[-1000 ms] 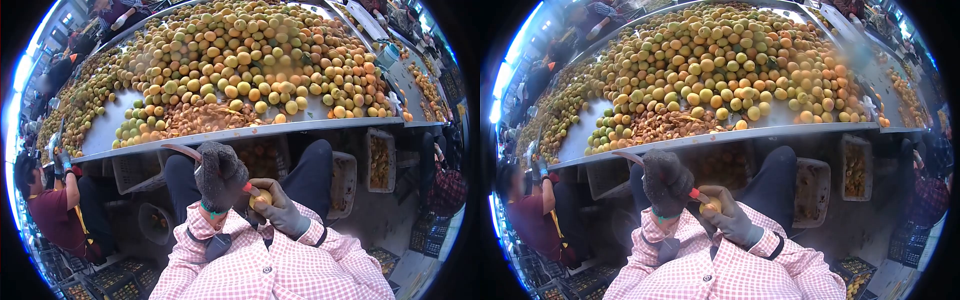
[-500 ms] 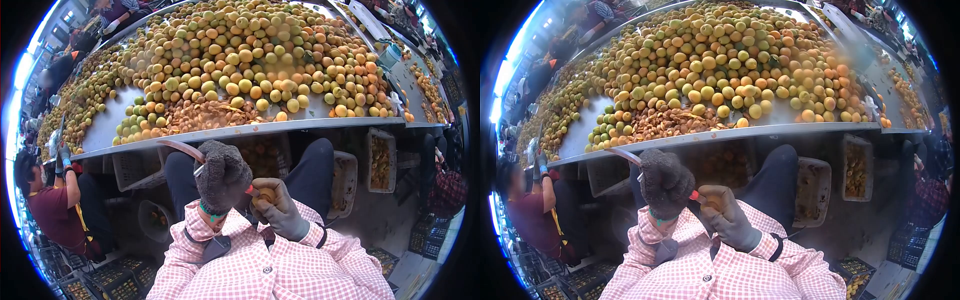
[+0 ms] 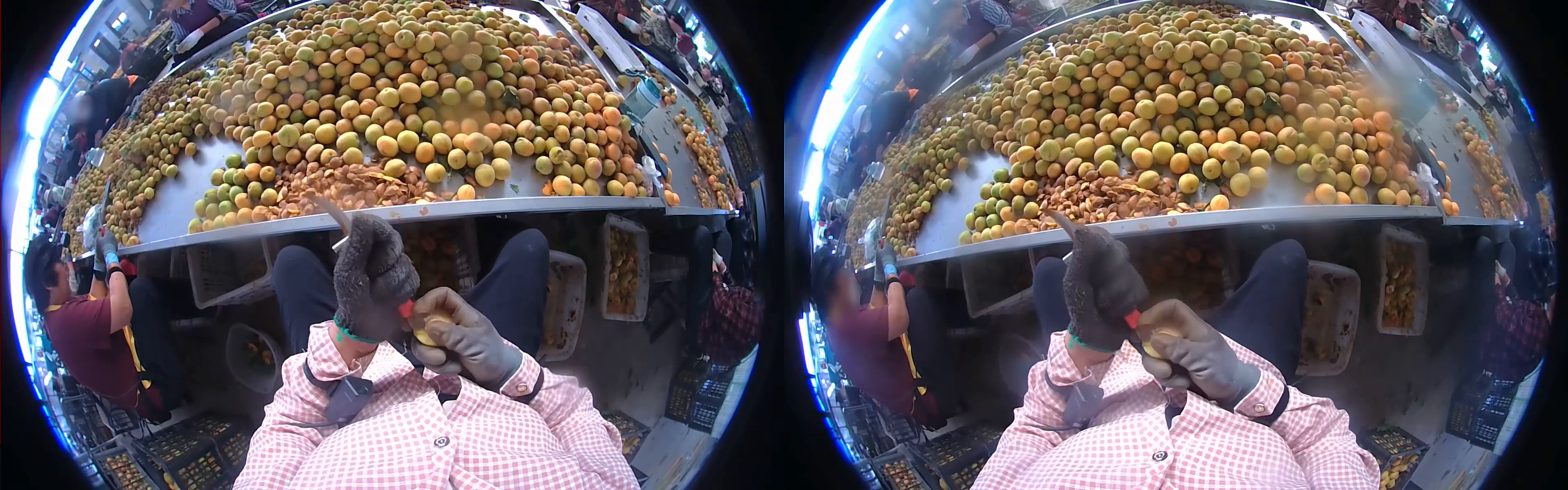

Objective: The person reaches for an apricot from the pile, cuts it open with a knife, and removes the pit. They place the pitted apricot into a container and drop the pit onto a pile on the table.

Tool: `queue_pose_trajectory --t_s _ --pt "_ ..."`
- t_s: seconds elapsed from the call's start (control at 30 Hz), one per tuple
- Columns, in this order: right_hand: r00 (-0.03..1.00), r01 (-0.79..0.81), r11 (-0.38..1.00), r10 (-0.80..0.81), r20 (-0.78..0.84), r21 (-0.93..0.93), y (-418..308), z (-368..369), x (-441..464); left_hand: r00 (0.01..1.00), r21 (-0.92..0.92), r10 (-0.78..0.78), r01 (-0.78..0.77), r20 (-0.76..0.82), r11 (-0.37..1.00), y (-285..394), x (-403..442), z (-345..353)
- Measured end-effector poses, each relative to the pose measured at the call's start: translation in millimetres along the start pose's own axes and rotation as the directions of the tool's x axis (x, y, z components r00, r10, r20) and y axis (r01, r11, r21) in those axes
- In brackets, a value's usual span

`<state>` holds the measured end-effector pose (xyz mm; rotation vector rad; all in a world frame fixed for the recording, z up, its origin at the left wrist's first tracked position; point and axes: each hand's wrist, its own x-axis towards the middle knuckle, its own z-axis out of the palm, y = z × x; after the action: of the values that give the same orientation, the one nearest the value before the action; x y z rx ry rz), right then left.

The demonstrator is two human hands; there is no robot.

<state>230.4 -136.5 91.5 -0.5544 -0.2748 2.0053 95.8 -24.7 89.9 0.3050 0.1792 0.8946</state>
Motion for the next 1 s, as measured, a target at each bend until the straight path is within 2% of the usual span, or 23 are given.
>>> queue_pose_trajectory --t_s 0.07,0.1,0.13,0.17,0.2,0.27,0.3,0.37,0.5,0.57,0.73,0.8,0.93,1.0 --pt "1.0 0.017 1.0 -0.017 -0.008 -0.006 10 0 1 0.993 0.044 0.005 0.0 -0.118 0.999 -4 -2 4" --pt "0.979 0.194 0.954 -0.204 -0.022 -0.229 21 -3 3 0.993 0.041 0.003 0.002 -0.118 0.999 -6 -2 5" --pt "0.924 0.346 0.828 -0.382 0.009 -0.44 29 -7 7 0.995 0.08 0.025 -0.018 -0.095 0.997 -7 -2 6" --pt "0.785 0.466 0.41 -0.6 0.153 -0.784 32 -10 11 0.996 0.118 0.047 -0.038 -0.07 0.992 -7 -2 7" --pt "0.785 0.465 0.409 -0.6 0.153 -0.785 30 -9 12 0.996 0.116 0.047 -0.039 -0.07 0.992 -8 -1 8" --pt "0.584 0.534 -0.077 -0.686 0.434 -0.842 22 -9 17 0.995 0.15 0.099 -0.094 -0.024 0.984 -10 1 10" --pt "0.585 0.535 -0.077 -0.685 0.434 -0.842 20 -10 20 0.995 0.15 0.099 -0.095 -0.025 0.984 -11 1 10" --pt "0.449 0.547 -0.32 -0.668 0.594 -0.773 20 -19 29 0.992 0.158 0.103 -0.09 -0.073 0.983 -11 3 9" --pt "0.406 0.546 -0.388 -0.652 0.64 -0.742 23 -32 35 0.993 0.11 0.086 -0.077 -0.082 0.991 -11 7 5" --pt "0.331 0.523 -0.482 -0.645 0.689 -0.703 25 -36 39 0.998 -0.028 0.029 -0.03 -0.062 0.999 -13 9 -1" --pt "0.338 0.52 -0.509 -0.615 0.713 -0.686 20 -45 46 0.988 -0.054 0.038 -0.046 -0.153 0.997 -21 13 -11" --pt "0.47 0.518 -0.378 -0.624 0.625 -0.767 16 -34 41 0.989 -0.081 0.019 -0.031 -0.147 0.996 -19 13 -17" --pt "0.551 0.443 -0.345 -0.623 0.555 -0.827 12 -30 39 0.964 -0.059 0.038 -0.055 -0.264 0.997 -15 17 -21" --pt "0.723 0.459 0.074 -0.61 0.324 -0.885 22 -42 37 0.953 -0.062 0.024 -0.044 -0.302 0.997 -14 18 -21"
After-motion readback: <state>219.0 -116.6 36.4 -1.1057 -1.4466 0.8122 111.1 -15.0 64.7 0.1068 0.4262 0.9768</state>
